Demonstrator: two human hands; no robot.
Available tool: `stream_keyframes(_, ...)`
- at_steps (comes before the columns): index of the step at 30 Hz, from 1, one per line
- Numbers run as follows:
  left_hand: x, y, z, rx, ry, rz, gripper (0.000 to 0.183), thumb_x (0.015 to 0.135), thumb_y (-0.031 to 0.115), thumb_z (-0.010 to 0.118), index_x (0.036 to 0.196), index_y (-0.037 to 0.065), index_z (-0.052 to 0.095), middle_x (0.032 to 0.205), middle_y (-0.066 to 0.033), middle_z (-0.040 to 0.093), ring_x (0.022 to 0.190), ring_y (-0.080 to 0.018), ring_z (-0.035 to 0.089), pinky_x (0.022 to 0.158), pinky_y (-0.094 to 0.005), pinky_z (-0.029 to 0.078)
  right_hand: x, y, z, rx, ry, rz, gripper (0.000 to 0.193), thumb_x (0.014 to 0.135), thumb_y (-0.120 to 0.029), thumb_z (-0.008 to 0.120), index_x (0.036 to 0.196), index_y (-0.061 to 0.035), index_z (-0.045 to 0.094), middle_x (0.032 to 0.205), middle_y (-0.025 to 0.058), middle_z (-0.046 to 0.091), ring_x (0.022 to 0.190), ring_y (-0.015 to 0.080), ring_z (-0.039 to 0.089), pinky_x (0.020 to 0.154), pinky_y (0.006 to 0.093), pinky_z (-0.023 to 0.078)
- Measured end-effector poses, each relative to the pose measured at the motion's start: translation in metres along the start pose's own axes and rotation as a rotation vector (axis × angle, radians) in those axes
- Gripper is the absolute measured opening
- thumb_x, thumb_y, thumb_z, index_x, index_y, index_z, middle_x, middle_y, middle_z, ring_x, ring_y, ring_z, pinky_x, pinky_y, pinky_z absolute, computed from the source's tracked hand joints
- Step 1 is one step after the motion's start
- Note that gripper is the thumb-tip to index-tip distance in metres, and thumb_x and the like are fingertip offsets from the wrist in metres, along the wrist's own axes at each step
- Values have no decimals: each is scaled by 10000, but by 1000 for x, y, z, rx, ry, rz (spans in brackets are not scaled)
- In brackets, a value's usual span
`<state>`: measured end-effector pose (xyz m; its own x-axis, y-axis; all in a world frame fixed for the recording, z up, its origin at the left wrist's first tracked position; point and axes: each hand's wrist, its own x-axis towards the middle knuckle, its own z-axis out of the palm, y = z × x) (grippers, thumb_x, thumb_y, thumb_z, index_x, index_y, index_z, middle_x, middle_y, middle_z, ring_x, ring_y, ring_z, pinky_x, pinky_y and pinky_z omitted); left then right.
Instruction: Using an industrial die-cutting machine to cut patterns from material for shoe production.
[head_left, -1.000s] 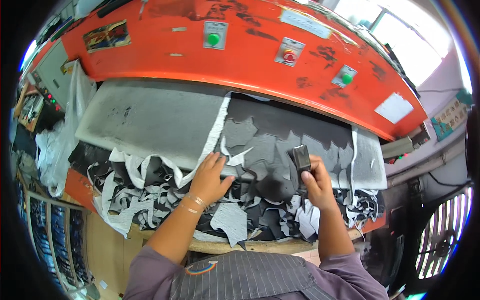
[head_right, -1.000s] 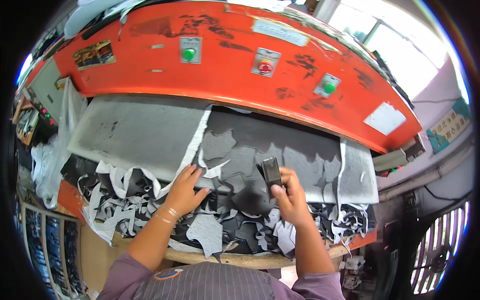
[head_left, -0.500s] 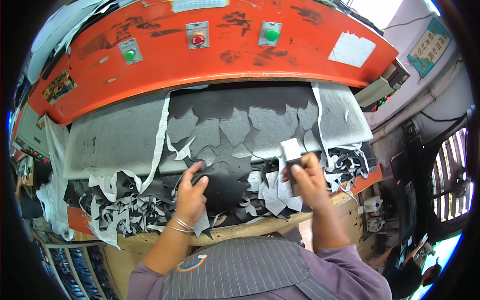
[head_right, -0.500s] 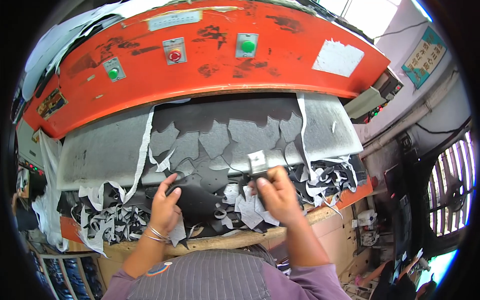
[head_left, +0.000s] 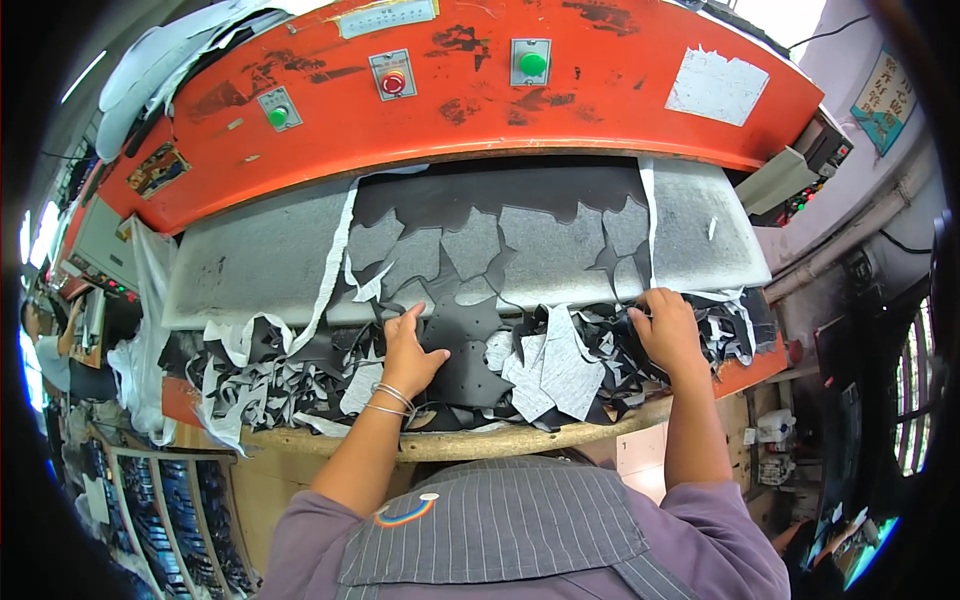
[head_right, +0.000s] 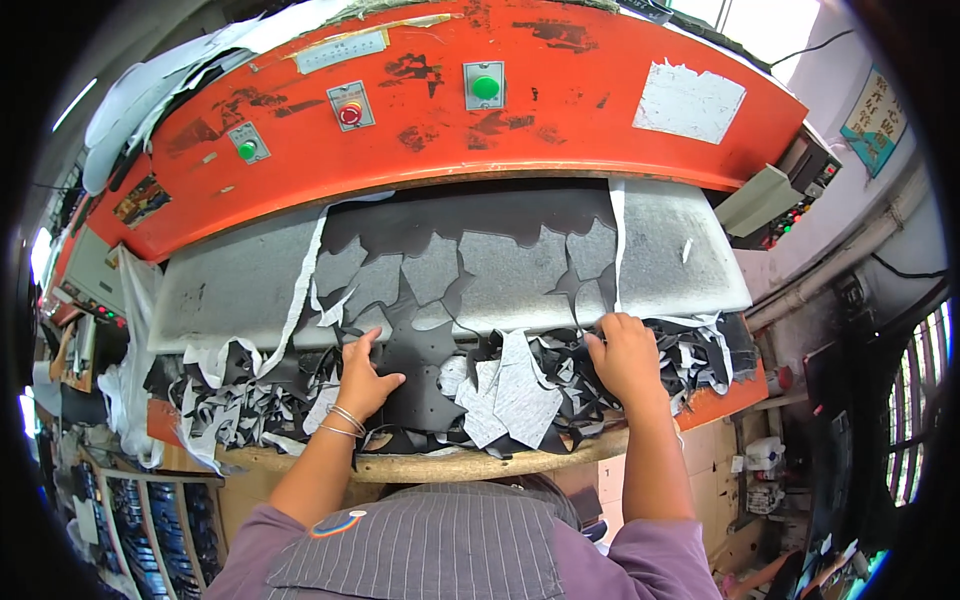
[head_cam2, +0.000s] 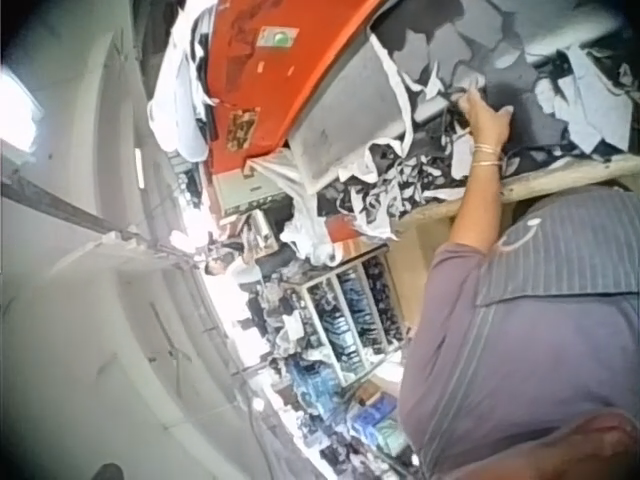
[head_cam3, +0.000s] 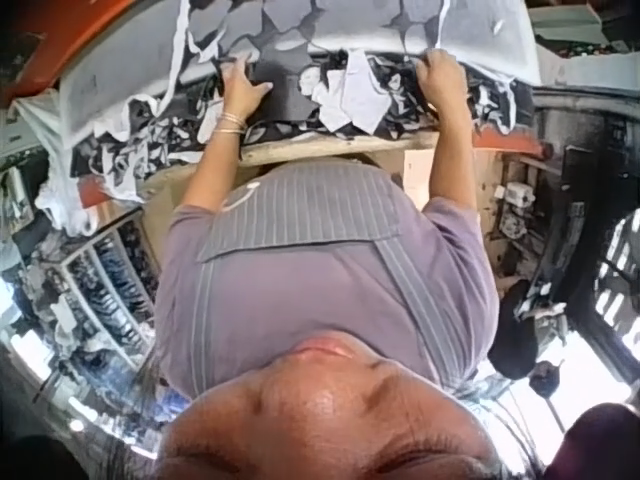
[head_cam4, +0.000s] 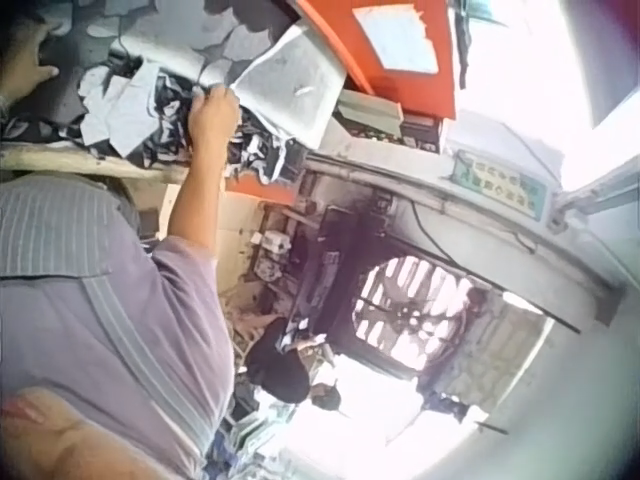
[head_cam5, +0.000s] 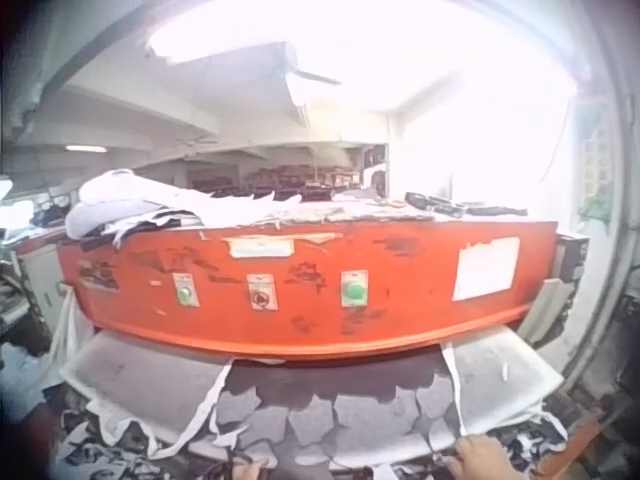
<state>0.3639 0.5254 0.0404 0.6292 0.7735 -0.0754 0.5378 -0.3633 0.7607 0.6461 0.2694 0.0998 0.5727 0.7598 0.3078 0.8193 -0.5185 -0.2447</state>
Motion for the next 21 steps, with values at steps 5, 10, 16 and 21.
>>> stream_keyframes(5,-21,15,9,55,-31,-134,946,623,241,870,1399,44,366,1132,-209,596,1065,-342,573,941,-375,457,19,-20,6,210,-266,-284,360,797,-284,710,1045,-39,618,1043,162,624,1031,349,571,882,433,451)
stream_keyframes(10,-49,20,18,-120,33,-46,910,662,143,841,1422,47,350,1031,-151,641,891,-242,625,835,-318,492,-8,-61,14,223,-758,-562,733,760,-526,708,1285,-47,526,1315,213,508,1225,389,465,991,465,419)
stream_keyframes(16,-90,61,-17,-627,27,-251,787,752,-34,735,1428,22,335,831,-45,633,731,-81,572,661,-220,460,-52,-71,26,-36,-645,-538,704,813,-470,635,1345,-38,470,1381,295,432,1287,474,409,969,545,425)
stream_keyframes(21,-121,49,-69,-703,142,-286,712,779,-60,703,1399,0,360,818,-49,632,742,-91,581,715,-232,487,-54,-60,20,256,-566,-422,355,868,-270,553,1157,-74,613,1130,222,637,1066,389,608,876,458,498)
